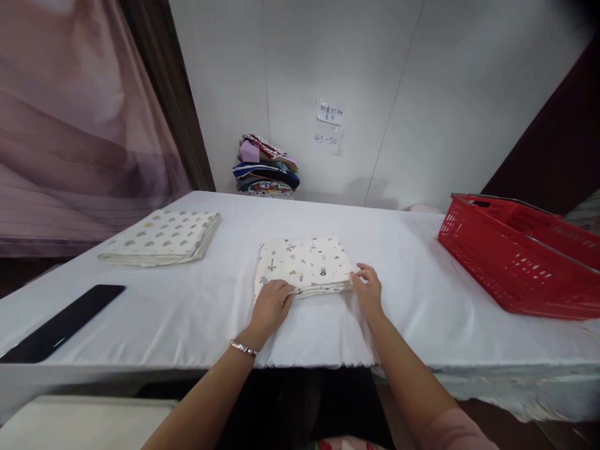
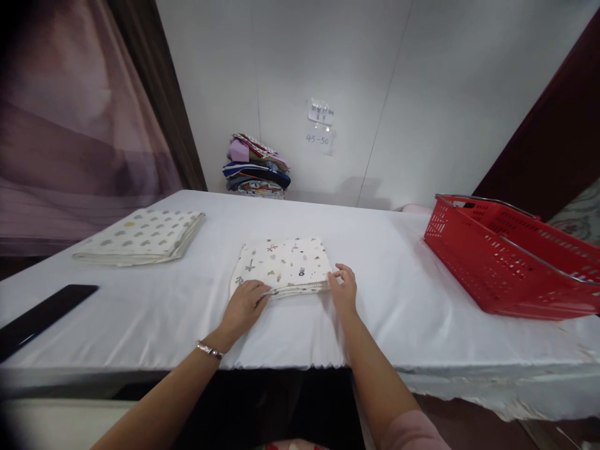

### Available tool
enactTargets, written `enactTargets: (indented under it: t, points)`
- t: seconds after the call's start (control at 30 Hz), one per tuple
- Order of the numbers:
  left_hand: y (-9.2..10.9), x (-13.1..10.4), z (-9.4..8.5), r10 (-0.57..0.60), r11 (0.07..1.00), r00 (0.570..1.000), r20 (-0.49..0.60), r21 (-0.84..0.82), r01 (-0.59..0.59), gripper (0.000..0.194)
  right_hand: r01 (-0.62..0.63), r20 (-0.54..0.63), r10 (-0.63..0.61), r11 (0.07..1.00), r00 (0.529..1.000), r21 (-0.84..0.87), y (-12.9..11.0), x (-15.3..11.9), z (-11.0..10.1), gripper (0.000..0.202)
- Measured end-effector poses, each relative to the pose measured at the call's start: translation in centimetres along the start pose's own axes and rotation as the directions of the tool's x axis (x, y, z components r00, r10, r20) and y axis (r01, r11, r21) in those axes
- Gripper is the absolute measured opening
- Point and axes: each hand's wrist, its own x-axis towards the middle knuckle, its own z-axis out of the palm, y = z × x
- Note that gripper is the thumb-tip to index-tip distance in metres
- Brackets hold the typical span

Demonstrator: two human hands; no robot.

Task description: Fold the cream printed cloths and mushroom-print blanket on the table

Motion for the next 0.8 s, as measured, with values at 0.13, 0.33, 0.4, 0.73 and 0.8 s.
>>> enactTargets:
  t: [0.13, 0.33, 0.4, 0.73, 0.8]
  points:
    - [0.0, 0.0, 0.0, -0.003, 1.0, 1.0, 0.001, -0.002, 0.003, 0.017, -0.123, 0.019, 0.123, 0.992, 0.992, 0.025, -0.4, -0.2, -0.7, 0.022]
    - [0.1, 0.1, 0.0, -0.008, 1.0, 1.0, 0.018, 0.0, 0.008, 0.017, -0.288, 0.075, 0.285, 0.957, 0.955, 0.026, 0.0, -0.2, -0.9, 0.02]
    - [0.1, 0.1, -0.1, -0.012, 1.0, 1.0, 0.019, 0.0, 0.012, 0.017, -0.299, 0.098, 0.297, 0.954, 0.95, 0.006, 0.2, -0.1, -0.8, 0.019]
    - [0.0, -0.1, 0.0, -0.002, 1.0, 1.0, 0.022, -0.013, 0.002, 0.019, -0.138, 0.189, 0.189, 0.958, 0.964, -0.252, 0.6, 0.0, -0.6, 0.028]
    - [0.0, -0.1, 0.0, -0.007, 1.0, 0.999, 0.034, -0.013, 0.008, 0.018, -0.129, 0.211, 0.183, 0.96, 0.96, -0.247, 0.8, 0.0, -0.6, 0.027]
